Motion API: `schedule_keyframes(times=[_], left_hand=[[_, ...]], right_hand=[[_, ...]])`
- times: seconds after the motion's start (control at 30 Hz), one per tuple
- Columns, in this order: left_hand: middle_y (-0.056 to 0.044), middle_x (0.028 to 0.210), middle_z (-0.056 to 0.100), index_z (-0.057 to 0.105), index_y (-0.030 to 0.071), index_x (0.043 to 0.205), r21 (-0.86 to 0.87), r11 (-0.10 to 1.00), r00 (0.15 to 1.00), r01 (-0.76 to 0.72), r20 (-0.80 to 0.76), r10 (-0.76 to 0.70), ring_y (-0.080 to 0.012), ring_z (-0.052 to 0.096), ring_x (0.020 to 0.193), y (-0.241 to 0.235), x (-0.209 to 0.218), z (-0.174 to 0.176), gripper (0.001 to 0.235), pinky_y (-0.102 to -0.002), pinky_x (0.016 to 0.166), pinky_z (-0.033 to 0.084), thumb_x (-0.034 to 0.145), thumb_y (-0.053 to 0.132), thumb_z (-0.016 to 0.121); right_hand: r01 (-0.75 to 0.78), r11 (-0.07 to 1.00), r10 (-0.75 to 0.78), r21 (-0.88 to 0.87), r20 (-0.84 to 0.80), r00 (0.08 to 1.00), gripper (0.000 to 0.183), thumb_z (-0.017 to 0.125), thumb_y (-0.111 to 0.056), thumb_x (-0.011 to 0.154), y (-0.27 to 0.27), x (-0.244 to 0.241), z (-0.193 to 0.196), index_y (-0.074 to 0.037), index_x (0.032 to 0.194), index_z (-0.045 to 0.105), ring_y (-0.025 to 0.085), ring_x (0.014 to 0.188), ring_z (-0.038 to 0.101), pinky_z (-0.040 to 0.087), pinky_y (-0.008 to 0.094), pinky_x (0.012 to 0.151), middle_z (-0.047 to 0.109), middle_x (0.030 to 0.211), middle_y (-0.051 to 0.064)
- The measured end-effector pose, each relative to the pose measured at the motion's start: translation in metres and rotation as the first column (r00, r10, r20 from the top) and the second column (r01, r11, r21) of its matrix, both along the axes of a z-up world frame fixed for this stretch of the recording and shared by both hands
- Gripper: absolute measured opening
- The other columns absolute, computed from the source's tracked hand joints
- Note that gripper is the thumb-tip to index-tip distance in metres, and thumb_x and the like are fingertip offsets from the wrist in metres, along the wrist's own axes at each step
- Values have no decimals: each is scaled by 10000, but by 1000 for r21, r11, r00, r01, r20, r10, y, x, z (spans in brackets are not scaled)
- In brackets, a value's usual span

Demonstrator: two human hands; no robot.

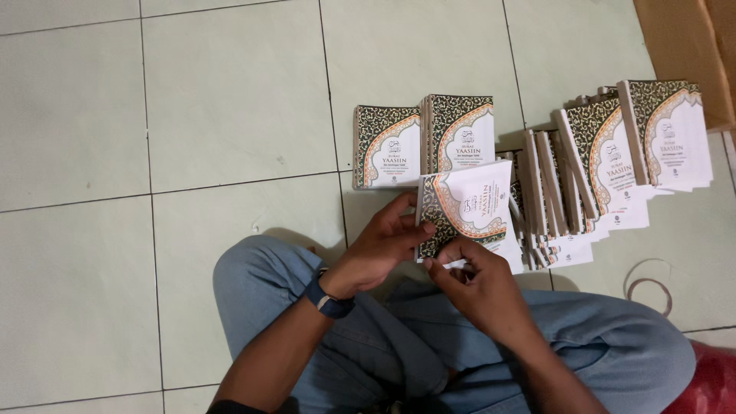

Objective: The person sits on the floor and repeatedly picks up small books, wraps a strip of adhesive tape around the spine, and places the finished book into a growing stack. The person handles the books one at a time and uses a roll of tape to secure each spine.

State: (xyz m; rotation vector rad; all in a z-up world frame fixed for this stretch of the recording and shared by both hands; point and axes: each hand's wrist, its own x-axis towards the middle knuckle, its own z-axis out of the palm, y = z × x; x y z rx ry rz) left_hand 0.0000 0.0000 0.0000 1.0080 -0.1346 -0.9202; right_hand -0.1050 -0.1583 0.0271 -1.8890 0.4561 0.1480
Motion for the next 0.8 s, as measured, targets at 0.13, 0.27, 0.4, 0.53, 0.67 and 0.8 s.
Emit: schedule_keyframes(times=[0.13,0.27,0.4,0.53,0.67,0.8], left_hand=[[1,890,683,582,142,1227,-19,1000,1000,-19,0,19,-54,528,735,-2,-1,-6,249,-241,575,402,997,161,675],[-19,925,712,575,142,1169,-21,999,998,-45,-45,44,-69,588,773,-3,-3,-11,217,-247,591,466,983,134,686],[-248,1126,692,507,21,1397,-77,996,998,-54,18,56,-304,751,888,-6,-4,-72,418,-358,631,653,1022,139,648],[-253,1164,671,472,27,1455,-13,996,996,-86,21,86,-295,728,925,-9,-1,-39,461,-355,656,645,1032,135,620],[-321,1221,647,458,19,1494,61,998,998,-29,59,26,-363,713,973,-11,0,-21,505,-436,767,634,1046,205,599],[-302,1355,596,410,43,1566,190,982,995,-19,97,0,-366,615,1218,-7,-6,-5,603,-514,958,556,1065,339,570]], right_hand=[[-2,1000,2,-8,7,1000,206,809,-150,893,2,1,3,-146,777,639,30,530,386,320,220,494,572,679,-66],[5,998,-5,-56,6,1000,225,849,-206,862,3,0,-3,-155,771,649,27,592,462,390,204,555,599,695,-67],[64,992,-70,-108,-50,996,314,888,-295,821,5,7,1,-16,861,748,241,552,665,493,359,527,718,698,202],[55,991,-69,-122,-109,992,324,902,-306,794,1,13,-1,-30,874,752,225,573,657,513,350,560,713,714,161],[70,996,-64,57,-100,993,227,834,-201,860,-5,13,-5,8,909,759,229,663,679,564,356,624,719,748,185],[86,992,-78,94,-89,993,167,816,-146,865,-6,9,-5,6,925,777,198,722,679,581,351,642,717,780,154]])
